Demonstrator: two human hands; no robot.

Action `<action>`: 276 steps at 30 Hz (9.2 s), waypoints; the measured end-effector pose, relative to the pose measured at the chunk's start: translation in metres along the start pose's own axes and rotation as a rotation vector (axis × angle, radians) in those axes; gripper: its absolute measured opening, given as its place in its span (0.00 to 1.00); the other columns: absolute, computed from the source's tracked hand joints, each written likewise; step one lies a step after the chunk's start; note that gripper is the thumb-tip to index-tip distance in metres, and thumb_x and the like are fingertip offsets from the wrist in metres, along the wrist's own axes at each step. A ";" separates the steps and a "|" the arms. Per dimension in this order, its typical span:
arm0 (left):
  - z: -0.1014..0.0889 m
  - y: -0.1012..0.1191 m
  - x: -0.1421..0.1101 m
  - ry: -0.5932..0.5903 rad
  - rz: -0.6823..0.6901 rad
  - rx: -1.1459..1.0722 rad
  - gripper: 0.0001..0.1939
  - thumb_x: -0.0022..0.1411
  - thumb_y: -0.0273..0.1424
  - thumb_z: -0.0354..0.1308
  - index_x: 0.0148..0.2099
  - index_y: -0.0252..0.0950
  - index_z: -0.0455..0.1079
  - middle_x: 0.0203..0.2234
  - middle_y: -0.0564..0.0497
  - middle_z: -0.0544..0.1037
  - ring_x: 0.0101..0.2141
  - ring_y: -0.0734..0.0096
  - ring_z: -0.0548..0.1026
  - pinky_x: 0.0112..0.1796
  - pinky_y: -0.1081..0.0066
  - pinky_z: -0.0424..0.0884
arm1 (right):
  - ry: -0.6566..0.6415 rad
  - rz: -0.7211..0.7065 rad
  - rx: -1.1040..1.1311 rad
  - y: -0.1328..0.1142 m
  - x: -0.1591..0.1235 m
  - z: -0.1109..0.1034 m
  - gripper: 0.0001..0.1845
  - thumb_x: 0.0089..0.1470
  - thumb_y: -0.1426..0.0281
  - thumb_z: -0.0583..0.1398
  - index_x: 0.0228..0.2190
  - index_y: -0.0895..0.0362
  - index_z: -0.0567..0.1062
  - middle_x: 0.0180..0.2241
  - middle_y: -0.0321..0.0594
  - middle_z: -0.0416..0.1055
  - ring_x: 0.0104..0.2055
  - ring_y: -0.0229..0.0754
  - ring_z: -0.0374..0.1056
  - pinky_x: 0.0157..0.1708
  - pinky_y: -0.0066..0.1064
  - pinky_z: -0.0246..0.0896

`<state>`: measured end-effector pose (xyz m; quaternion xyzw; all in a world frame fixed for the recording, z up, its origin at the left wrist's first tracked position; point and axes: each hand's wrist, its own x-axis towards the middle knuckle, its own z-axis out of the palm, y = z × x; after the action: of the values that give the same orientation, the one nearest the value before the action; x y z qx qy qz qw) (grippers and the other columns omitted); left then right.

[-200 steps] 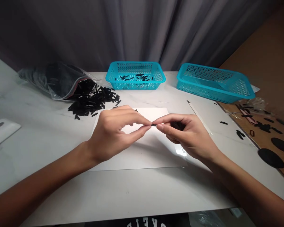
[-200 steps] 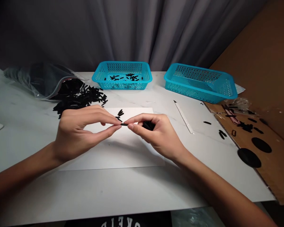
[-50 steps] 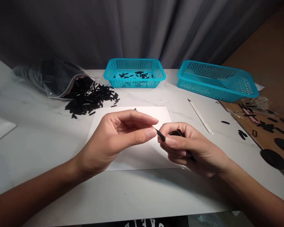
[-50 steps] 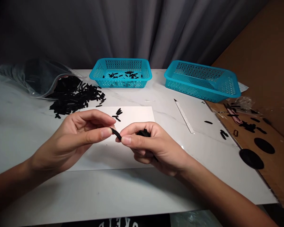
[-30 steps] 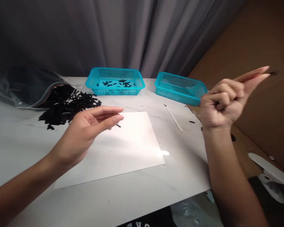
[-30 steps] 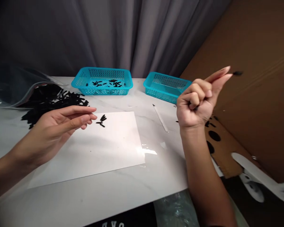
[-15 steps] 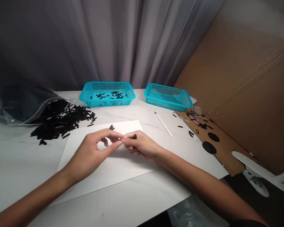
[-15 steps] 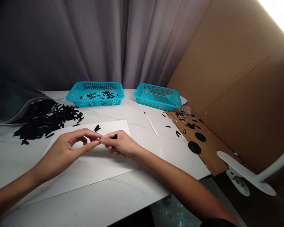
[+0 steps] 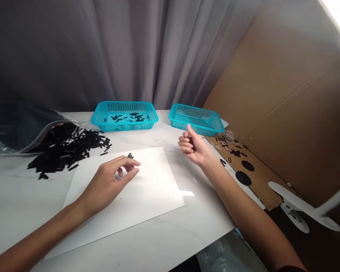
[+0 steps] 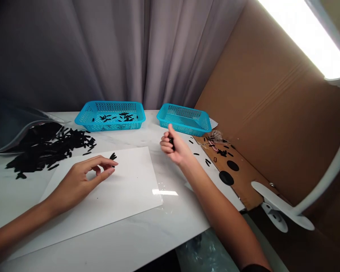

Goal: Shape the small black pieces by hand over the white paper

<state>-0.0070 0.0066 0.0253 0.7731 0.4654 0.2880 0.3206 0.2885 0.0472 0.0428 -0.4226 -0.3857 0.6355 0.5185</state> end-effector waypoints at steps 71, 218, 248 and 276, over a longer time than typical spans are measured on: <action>0.008 -0.002 -0.049 0.333 0.298 -0.073 0.07 0.54 0.24 0.71 0.34 0.36 0.77 0.26 0.53 0.82 0.28 0.73 0.78 0.29 0.73 0.76 | -0.461 0.378 -0.390 0.061 -0.053 0.084 0.12 0.55 0.63 0.67 0.39 0.55 0.82 0.15 0.27 0.55 0.15 0.28 0.47 0.14 0.23 0.40; 0.004 0.008 -0.052 0.016 -0.372 -0.639 0.09 0.65 0.38 0.62 0.43 0.40 0.77 0.28 0.54 0.80 0.32 0.75 0.77 0.37 0.76 0.73 | -0.245 0.116 -0.497 0.058 -0.057 0.086 0.12 0.55 0.61 0.67 0.29 0.57 0.81 0.15 0.30 0.60 0.16 0.28 0.50 0.14 0.23 0.41; 0.005 0.007 -0.054 0.145 -0.272 -0.485 0.11 0.65 0.35 0.63 0.50 0.45 0.74 0.32 0.57 0.80 0.37 0.77 0.78 0.41 0.76 0.71 | -0.062 0.184 -0.402 0.063 -0.053 0.085 0.13 0.55 0.59 0.67 0.33 0.56 0.82 0.16 0.29 0.58 0.16 0.27 0.48 0.14 0.22 0.38; 0.022 0.002 -0.058 0.007 0.283 -0.103 0.03 0.65 0.27 0.61 0.41 0.37 0.76 0.34 0.50 0.78 0.37 0.70 0.73 0.39 0.69 0.72 | -0.576 0.637 -0.139 0.071 -0.066 0.100 0.30 0.65 0.47 0.47 0.24 0.58 0.65 0.19 0.31 0.58 0.17 0.28 0.42 0.16 0.23 0.37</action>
<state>-0.0130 -0.0518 0.0050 0.8124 0.3375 0.3564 0.3147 0.1780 -0.0351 0.0202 -0.3599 -0.4067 0.8282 0.1383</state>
